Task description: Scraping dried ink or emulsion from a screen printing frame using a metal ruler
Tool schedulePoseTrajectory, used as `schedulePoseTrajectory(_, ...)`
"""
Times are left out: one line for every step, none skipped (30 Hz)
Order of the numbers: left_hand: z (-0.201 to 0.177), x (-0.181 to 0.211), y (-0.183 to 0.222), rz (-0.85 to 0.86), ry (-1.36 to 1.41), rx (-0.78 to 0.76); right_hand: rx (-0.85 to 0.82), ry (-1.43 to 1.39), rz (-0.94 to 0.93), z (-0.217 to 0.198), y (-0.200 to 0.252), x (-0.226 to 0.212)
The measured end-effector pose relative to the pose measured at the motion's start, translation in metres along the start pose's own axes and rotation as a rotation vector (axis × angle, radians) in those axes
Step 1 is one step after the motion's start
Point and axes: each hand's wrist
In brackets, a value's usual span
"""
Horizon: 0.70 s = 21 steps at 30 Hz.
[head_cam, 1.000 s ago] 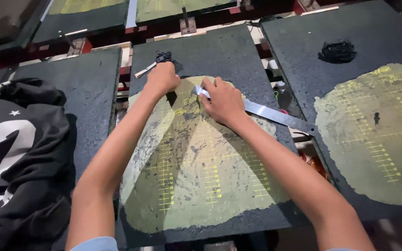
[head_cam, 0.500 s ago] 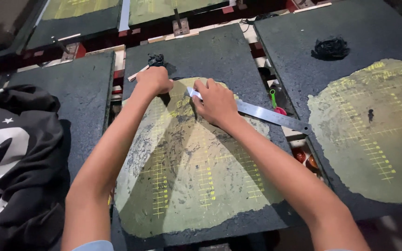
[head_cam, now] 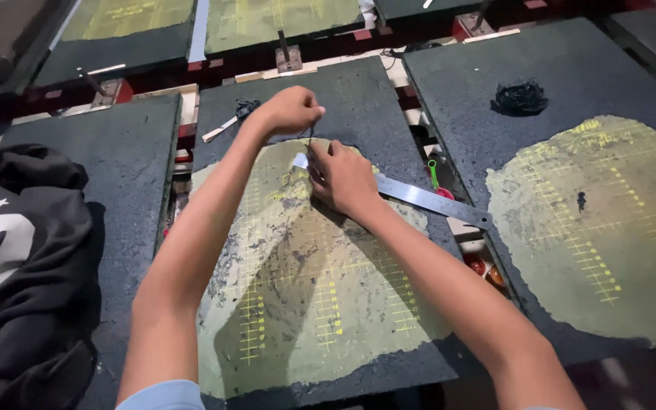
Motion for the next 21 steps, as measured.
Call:
schedulePoseTrajectory(0.003, -0.008, -0.006, -0.002, -0.001, 0.004, 0.001, 0.000, -0.004, -0.001, 0.000, -0.001)
schedulePoseTrajectory(0.007, -0.017, -0.012, 0.000, 0.012, 0.034, -0.017, 0.021, 0.003, -0.002, -0.001, -0.001)
schedulePoseTrajectory(0.011, -0.024, -0.019, 0.003, 0.023, 0.062, -0.035, 0.040, 0.014, -0.004, 0.000, -0.001)
schedulePoseTrajectory(0.003, -0.022, -0.008, 0.003, 0.022, 0.063, -0.033, 0.039, 0.013, -0.001, -0.003, 0.001)
schedulePoseTrajectory(-0.003, -0.020, 0.002, -0.004, 0.086, 0.073, -0.039, 0.067, 0.018, 0.003, -0.004, 0.002)
schedulePoseTrajectory(-0.009, -0.018, 0.013, -0.010, 0.151, 0.082, -0.045, 0.095, 0.023, 0.007, -0.006, 0.003)
schedulePoseTrajectory(-0.007, -0.020, 0.022, -0.014, 0.154, 0.085, -0.048, 0.096, 0.018, 0.009, -0.006, 0.004)
schedulePoseTrajectory(-0.005, -0.021, 0.031, 0.008, 0.345, 0.128, -0.021, 0.099, 0.003, 0.012, -0.006, 0.006)
schedulePoseTrajectory(-0.003, -0.023, 0.040, 0.030, 0.536, 0.173, 0.006, 0.102, -0.015, 0.014, -0.007, 0.007)
schedulePoseTrajectory(0.002, -0.023, 0.044, 0.025, 0.540, 0.179, 0.003, 0.103, -0.022, 0.012, -0.006, 0.005)
schedulePoseTrajectory(0.006, -0.021, 0.046, 0.074, 0.664, 0.177, 0.009, 0.081, -0.028, 0.009, -0.004, 0.003)
schedulePoseTrajectory(0.010, -0.019, 0.049, 0.124, 0.788, 0.174, 0.015, 0.059, -0.033, 0.006, -0.002, 0.001)
schedulePoseTrajectory(0.027, -0.030, 0.020, 0.126, 0.791, 0.175, 0.014, 0.063, -0.033, 0.004, -0.003, 0.000)
schedulePoseTrajectory(0.044, -0.040, -0.008, 0.117, 0.812, 0.310, -0.008, 0.072, -0.019, 0.002, -0.003, -0.001)
schedulePoseTrajectory(0.060, -0.049, -0.037, 0.108, 0.831, 0.445, -0.031, 0.082, -0.004, 0.000, -0.003, -0.002)
schedulePoseTrajectory(0.066, -0.009, -0.036, 0.111, 0.834, 0.445, -0.031, 0.086, -0.003, 0.008, -0.005, 0.005)
schedulePoseTrajectory(0.068, 0.028, -0.033, 0.305, 0.875, 0.442, -0.040, -0.023, 0.068, 0.016, -0.011, 0.010)
schedulePoseTrajectory(0.070, 0.064, -0.031, 0.501, 0.909, 0.436, -0.050, -0.133, 0.139, 0.024, -0.016, 0.014)
schedulePoseTrajectory(0.053, 0.102, -0.008, 0.500, 0.917, 0.440, -0.057, -0.126, 0.137, 0.033, -0.018, 0.021)
schedulePoseTrajectory(0.035, 0.140, 0.015, 0.689, 0.966, 0.265, 0.021, -0.009, 0.047, 0.043, -0.021, 0.028)
schedulePoseTrajectory(0.018, 0.177, 0.037, 0.874, 1.009, 0.081, 0.094, 0.105, -0.041, 0.054, -0.021, 0.035)
Point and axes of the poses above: each hand's wrist, its own y-axis away from the middle knuckle, its own z-axis out of the palm, x = y × z, and after that the axes turned 6 degrees about -x, right-handed
